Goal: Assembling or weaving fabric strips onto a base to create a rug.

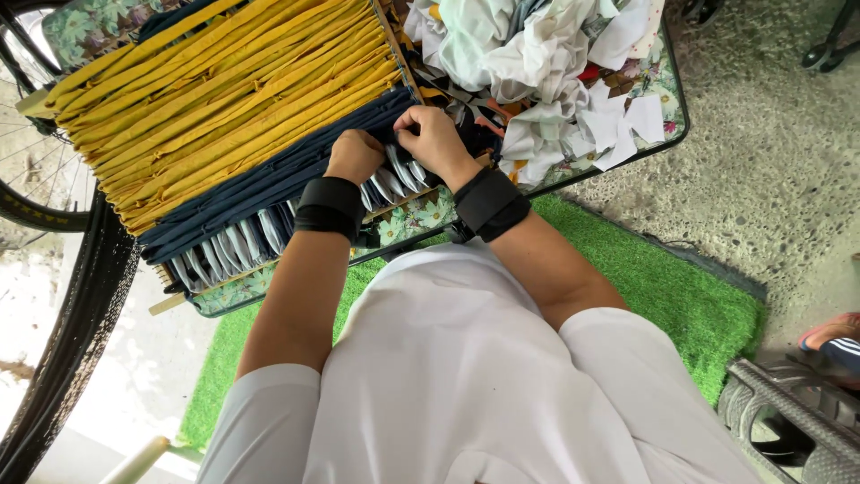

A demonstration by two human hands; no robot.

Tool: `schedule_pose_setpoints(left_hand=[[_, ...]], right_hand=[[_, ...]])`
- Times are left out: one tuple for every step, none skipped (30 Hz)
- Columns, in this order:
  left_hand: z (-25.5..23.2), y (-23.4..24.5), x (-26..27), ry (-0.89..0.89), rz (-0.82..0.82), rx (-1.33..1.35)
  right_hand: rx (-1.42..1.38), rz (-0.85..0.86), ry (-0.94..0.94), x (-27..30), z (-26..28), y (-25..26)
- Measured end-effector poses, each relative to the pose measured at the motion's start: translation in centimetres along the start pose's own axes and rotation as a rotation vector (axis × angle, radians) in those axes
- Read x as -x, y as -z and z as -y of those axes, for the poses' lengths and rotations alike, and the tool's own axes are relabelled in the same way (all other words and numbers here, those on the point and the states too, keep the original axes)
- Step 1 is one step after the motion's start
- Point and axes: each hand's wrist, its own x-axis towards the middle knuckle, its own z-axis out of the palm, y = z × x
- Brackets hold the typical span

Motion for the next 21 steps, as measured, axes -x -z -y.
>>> schedule_pose_setpoints(left_hand=[[-1.2,0.2,0.4,-0.005,-0.002,0.004],[-2.4,0.4,0.9,-0.006,-0.045,-0.089],[-3.5,0.5,1.4,-0.009,-0.088,-0.182],[-4.4,0.8,1.9,-0.008,-0.085,-0.181],[-5.3,1.1,2.4,0.067,-0.046,-0.199],[-6.4,1.6,2.8,0.138,-0.008,-0.222],[-6.8,1.6,2.9,0.135,-0.004,-0.224],[-7.2,1.5,3.1,0.186,0.002,-0.253],[-7.7,1.5,3.3,0.237,0.007,-0.281],[-6.6,1.0,2.8,0.236,0.008,-0.28],[-5.6,0.6,2.3,0.199,-0.013,-0.281],[-4.5,0.5,1.7,0.163,-0.039,-0.285],[-3.5,0.9,1.2,0.162,-0.043,-0.287],[-2.3,1.2,1.0,0.07,0.01,-0.189],[-1.1,1.5,0.8,-0.021,0.062,-0.091],[-0.9,2.0,1.3,-0.018,0.062,-0.091],[-0.8,2.4,1.9,0.03,0.139,0.165],[-0.8,2.9,2.2,0.074,0.21,0.424],[-1.3,3.5,2.9,0.073,0.206,0.426],[-1.8,4.2,3.6,0.094,0.267,0.465],[-2.3,5.0,4.3,0.114,0.329,0.505]], right_hand=[[0.005,-0.001,0.004,-0.1,0.3,0.3],[0.003,-0.012,0.069,0.0,0.6,0.6],[0.001,-0.022,0.135,0.1,0.9,1.0],[0.003,-0.021,0.131,0.3,0.5,0.9],[0.021,0.024,0.053,0.5,0.1,0.8],[0.039,0.065,-0.024,0.5,-0.3,0.7],[0.039,0.06,-0.027,0.7,-0.5,0.5],[0.071,0.058,-0.033,1.0,-0.7,0.4],[0.103,0.056,-0.039,1.2,-0.9,0.2],[0.104,0.055,-0.039,1.3,-1.0,0.0],[0.105,0.037,-0.026,1.4,-1.0,-0.2],[0.103,0.019,-0.009,1.3,-1.0,-0.6],[0.101,0.017,-0.005,1.0,-0.5,-0.5],[0.107,0.028,-0.031,1.0,0.1,-0.6],[0.113,0.038,-0.056,1.1,0.6,-0.8],[0.111,0.041,-0.057,1.1,1.1,-0.9],[0.12,0.076,-0.057,1.2,1.6,-1.0],[0.132,0.111,-0.051,1.0,2.1,-1.0],[0.133,0.113,-0.047,1.1,0.5,-1.9],[0.192,0.123,-0.02,1.1,-1.1,-2.9],[0.252,0.132,0.008,1.0,-2.6,-3.8]])
